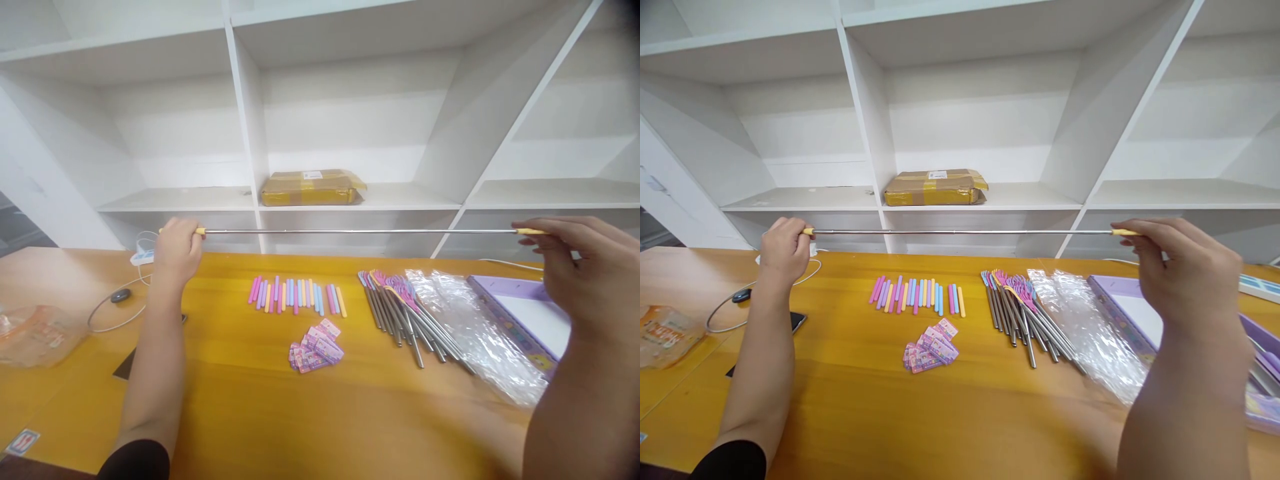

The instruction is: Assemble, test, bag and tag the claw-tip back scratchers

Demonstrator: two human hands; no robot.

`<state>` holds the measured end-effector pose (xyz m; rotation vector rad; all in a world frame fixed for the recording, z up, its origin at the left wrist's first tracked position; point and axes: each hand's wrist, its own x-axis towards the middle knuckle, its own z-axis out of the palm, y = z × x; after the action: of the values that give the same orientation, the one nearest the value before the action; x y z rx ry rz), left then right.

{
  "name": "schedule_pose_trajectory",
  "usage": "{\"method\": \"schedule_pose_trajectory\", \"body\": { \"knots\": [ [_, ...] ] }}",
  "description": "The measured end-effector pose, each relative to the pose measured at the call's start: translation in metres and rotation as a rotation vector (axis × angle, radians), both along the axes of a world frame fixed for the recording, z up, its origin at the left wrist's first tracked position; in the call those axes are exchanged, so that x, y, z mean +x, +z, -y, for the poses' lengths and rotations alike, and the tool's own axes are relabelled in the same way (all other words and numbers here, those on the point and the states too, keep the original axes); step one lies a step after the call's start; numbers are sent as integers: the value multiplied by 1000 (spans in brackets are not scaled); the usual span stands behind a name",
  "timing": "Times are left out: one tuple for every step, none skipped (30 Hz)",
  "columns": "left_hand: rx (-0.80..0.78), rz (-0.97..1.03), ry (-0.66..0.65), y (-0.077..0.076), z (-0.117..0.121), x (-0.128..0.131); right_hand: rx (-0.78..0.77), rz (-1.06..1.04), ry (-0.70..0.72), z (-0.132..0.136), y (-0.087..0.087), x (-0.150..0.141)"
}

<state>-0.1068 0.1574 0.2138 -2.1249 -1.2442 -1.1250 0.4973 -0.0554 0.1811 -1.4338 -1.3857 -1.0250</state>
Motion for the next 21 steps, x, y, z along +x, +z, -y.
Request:
{"method": "schedule_pose_trajectory", "body": {
  "knots": [
    [6, 4, 0, 0, 0, 0, -20, -8, -5, 0, 0, 1],
    [13, 7, -1, 0, 1, -1, -45, -27, -13, 0, -1, 1],
    [17, 8, -4, 0, 1, -2, -70, -54, -21, 0, -1, 2],
    [16, 6, -9, 1, 1, -2, -97, -83, -26, 1, -1, 2],
    [12, 2, -15, 1, 1, -3, -116, -105, -25, 1, -2, 2],
    [7, -2, -20, 0, 1, -3, -125, -113, -18, 1, -2, 3],
    [2, -5, -25, 0, 1, -4, -123, -111, -9, 2, -2, 3],
    [1, -4, -28, 0, 0, -5, -112, -106, -2, 2, -3, 3],
    [3, 0, -31, 0, -1, -5, -95, -105, 2, 2, -3, 4],
    [5, 4, -32, -1, -2, -6, -79, -107, 4, 2, -3, 4],
    [8, 9, -30, -1, -3, -6, -61, -108, 9, 1, -3, 4],
    [12, 13, -28, -1, -3, -7, -46, -107, 18, 1, -3, 3],
    [19, 18, -27, -1, -3, -7, -31, -103, 34, 1, -3, 2],
    [29, 22, -28, -1, -2, -7, -20, -97, 53, 0, -3, 1],
    [42, 25, -32, -1, -2, -7, -11, -90, 71, 0, -2, 1],
    [60, 30, -36, -1, 0, -7, -4, -86, 86, 0, -2, 0],
    [77, 35, -38, 0, 1, -7, 0, -86, 97, -1, -3, 0],
    [90, 40, -35, 1, 3, -6, 2, -87, 103, -1, -3, 1],
    [97, 45, -27, 2, 4, -6, 4, -90, 105, -1, -4, 2],
    [99, 49, -15, 2, 6, -6, 4, -92, 102, -2, -6, 4],
    [95, 51, -3, 3, 6, -6, 3, -99, 96, -2, -7, 6]
  ]
}}
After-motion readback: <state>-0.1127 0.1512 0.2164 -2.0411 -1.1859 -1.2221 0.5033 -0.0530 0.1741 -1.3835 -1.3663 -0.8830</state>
